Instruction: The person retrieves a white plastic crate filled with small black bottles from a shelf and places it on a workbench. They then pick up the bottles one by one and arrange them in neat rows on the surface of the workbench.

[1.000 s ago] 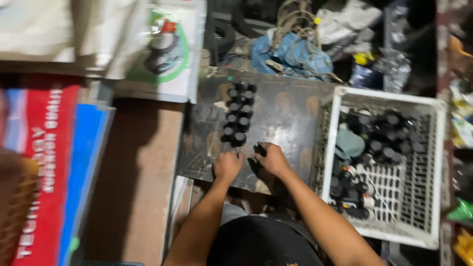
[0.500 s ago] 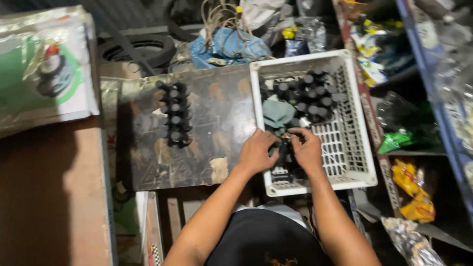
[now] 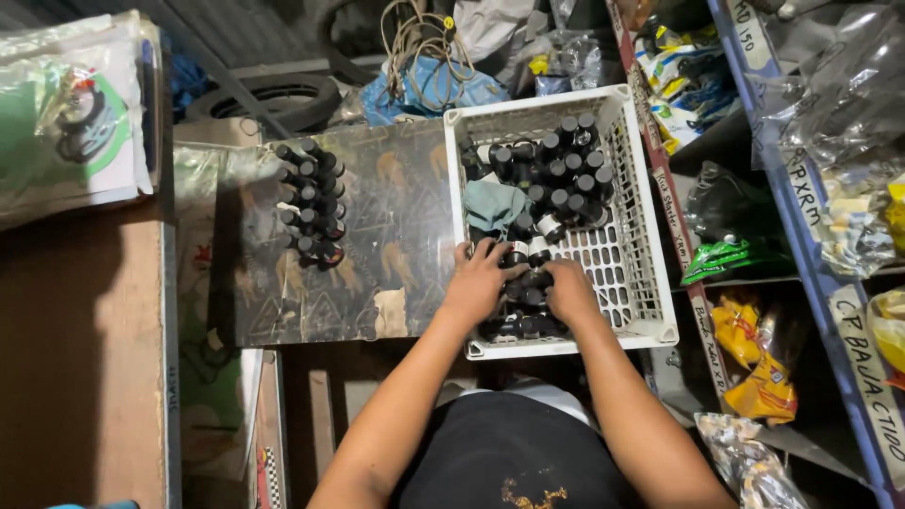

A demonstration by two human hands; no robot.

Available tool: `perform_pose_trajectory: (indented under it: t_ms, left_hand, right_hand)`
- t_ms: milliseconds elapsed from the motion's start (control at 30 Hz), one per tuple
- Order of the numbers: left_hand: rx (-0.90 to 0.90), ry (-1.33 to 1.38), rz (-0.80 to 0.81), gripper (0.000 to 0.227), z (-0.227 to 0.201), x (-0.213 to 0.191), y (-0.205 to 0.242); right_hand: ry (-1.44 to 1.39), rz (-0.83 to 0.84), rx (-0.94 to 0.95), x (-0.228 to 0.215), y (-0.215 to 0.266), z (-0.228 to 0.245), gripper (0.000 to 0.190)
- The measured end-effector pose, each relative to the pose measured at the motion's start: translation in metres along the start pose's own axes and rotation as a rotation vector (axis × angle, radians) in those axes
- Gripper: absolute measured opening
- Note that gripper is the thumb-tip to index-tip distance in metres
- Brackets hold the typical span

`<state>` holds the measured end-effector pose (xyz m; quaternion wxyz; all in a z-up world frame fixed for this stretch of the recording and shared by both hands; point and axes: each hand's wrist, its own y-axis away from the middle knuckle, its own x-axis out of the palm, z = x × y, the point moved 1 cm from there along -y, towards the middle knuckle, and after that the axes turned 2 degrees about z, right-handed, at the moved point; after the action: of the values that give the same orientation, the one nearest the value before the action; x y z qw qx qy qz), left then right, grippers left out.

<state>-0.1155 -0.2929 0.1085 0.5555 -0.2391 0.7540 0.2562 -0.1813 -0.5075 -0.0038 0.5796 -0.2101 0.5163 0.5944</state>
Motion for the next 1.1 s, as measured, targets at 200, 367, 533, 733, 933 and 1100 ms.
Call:
perform_pose_trajectory:
  t_ms: [200,367,533,733,933,1100]
  left_hand:
    - [-0.042,0.245,-0.093,0.041,0.008,0.01,-0.008]
    - [-0.123,0.643,-0.305,0.037,0.011,-0.003,0.002]
    - [-0.173,0.963,-0.507,0.031,0.028,-0.048,0.028]
    - [-0.21,0.938,-0.517,0.045,0.087,-0.055,0.08]
    - [-0.635,0.936,-0.43,0.044,0.169,-0.022,0.154]
    - [-0.884,1.029,-0.447,0.039,0.222,0.019,0.212]
  right_hand:
    - [-0.301,0.033,0.162,-0.008,0.009,0.02,0.042]
    - [-0.618,-0.179,0.108,-0.054,0.04,0.071,0.038]
    - [-0.813,-0.403,-0.151,-0.074,0.046,0.132,0.039]
    - [-0.822,-0.264,-0.253,-0.051,0.025,0.215,0.038]
    - [-0.78,-0.017,-0.254,0.004,0.013,0.305,0.015]
    - [-0.491,0.021,-0.358,0.077,0.008,0.351,0.031]
